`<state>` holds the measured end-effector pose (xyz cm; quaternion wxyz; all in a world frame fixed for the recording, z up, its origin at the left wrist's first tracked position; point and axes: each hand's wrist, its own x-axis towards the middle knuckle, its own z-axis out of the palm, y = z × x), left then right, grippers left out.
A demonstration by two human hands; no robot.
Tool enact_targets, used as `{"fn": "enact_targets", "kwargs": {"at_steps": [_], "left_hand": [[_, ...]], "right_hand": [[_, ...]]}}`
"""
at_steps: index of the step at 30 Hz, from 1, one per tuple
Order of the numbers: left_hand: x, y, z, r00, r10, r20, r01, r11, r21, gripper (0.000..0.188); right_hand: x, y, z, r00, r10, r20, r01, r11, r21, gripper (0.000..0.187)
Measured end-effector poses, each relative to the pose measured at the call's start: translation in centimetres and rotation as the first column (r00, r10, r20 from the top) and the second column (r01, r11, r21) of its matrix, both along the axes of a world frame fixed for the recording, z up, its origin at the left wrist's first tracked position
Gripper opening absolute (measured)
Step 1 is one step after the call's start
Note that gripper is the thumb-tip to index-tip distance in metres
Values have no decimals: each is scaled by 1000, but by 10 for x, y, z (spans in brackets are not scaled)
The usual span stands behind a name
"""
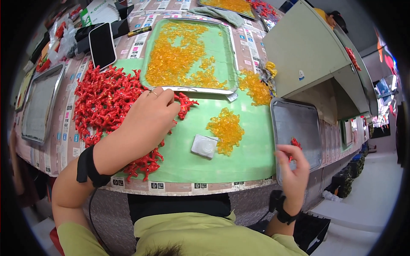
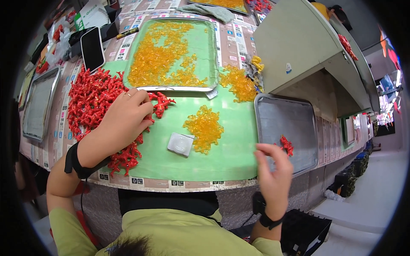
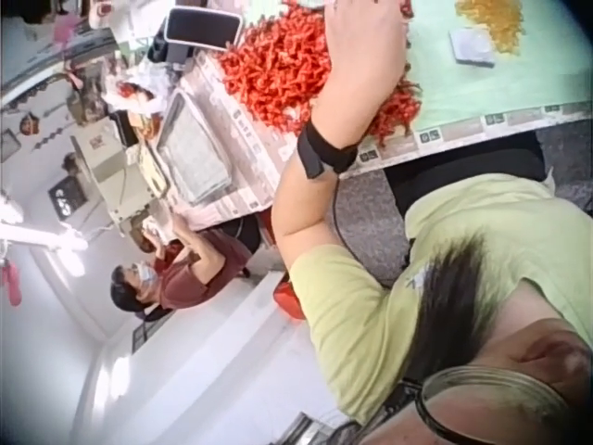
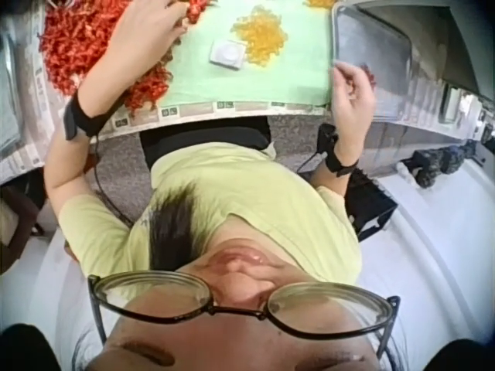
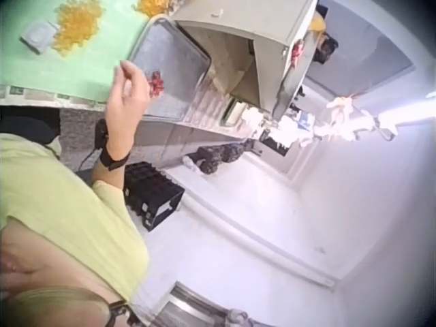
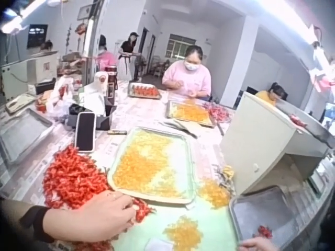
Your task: Assembling small red plastic toy parts by inserting yellow components.
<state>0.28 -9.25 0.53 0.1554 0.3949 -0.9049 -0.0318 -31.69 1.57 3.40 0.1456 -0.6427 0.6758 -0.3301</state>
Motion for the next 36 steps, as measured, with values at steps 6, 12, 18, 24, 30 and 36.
{"fn": "enact_targets", "kwargs": {"at_steps": [6, 12, 18, 24, 30, 36], "left_hand": [[-5, 1, 1, 999, -10, -41, 15, 993, 121, 20], [-1, 0, 1, 998, -57, -35, 61, 991, 117, 20], [0, 3, 0, 994, -93, -61, 103, 980, 170, 17], [0, 6, 1, 991, -134, -20, 136, 983, 122, 16], [3, -1, 1, 969, -150, -195, 189, 961, 201, 17], [17, 8, 37, 928, -78, -365, 183, 947, 264, 15]], "right_hand": [[39, -44, -18, 940, 306, -154, -297, 952, 76, 19], [45, -50, -32, 926, 311, -214, -284, 947, 149, 12], [41, -42, -24, 952, 294, -83, -278, 947, 163, 13], [38, -34, -20, 954, 290, -70, -272, 943, 192, 16], [37, -19, -20, 941, 148, 304, -208, 962, 176, 18], [41, -18, -7, 584, 119, 803, -422, 890, 174, 20]]}}
